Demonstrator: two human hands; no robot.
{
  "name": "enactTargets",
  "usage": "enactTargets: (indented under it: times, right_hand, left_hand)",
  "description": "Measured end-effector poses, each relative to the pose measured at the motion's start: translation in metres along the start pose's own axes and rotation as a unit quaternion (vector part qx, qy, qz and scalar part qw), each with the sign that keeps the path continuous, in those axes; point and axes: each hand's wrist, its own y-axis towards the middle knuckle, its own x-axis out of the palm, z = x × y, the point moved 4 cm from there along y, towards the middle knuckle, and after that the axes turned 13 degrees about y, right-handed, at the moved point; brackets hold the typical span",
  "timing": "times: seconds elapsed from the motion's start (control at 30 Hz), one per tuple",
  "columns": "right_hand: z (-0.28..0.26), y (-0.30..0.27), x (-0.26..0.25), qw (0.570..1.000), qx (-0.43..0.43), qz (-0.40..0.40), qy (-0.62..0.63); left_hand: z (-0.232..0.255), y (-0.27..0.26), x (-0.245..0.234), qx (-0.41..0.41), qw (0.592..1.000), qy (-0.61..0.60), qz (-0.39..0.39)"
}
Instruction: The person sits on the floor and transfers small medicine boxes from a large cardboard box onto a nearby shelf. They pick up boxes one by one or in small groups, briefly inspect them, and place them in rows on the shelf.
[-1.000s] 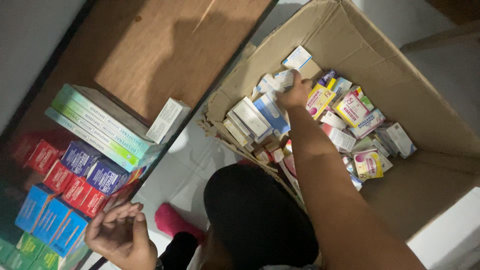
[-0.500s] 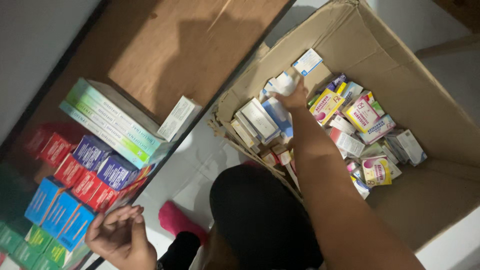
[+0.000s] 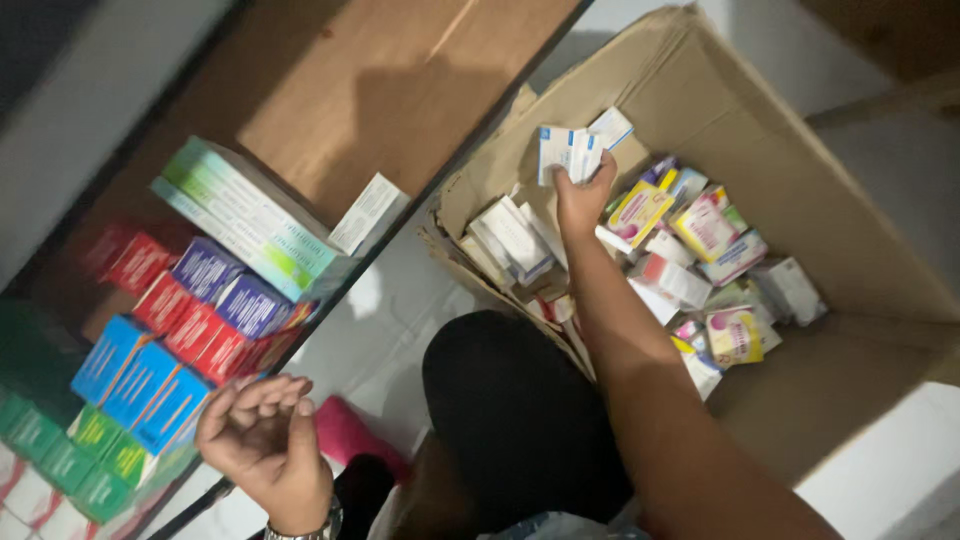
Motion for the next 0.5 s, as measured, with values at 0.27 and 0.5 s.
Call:
enactTargets:
  times: [0.27,0.5]
  right_hand:
    - [-0.263,-0.086,0.05,0.891,-0.156,-0.295,0.307]
    - [-0.384,-0.237,0.107,0.755,-0.029,-0.559,0.341]
  left_hand:
    - [0.043,-0.005,0.003,0.087,0.991,0.005,-0.099]
    - [0.068,0.011,-0.021,0.06,0.991,-0.05,-0.111]
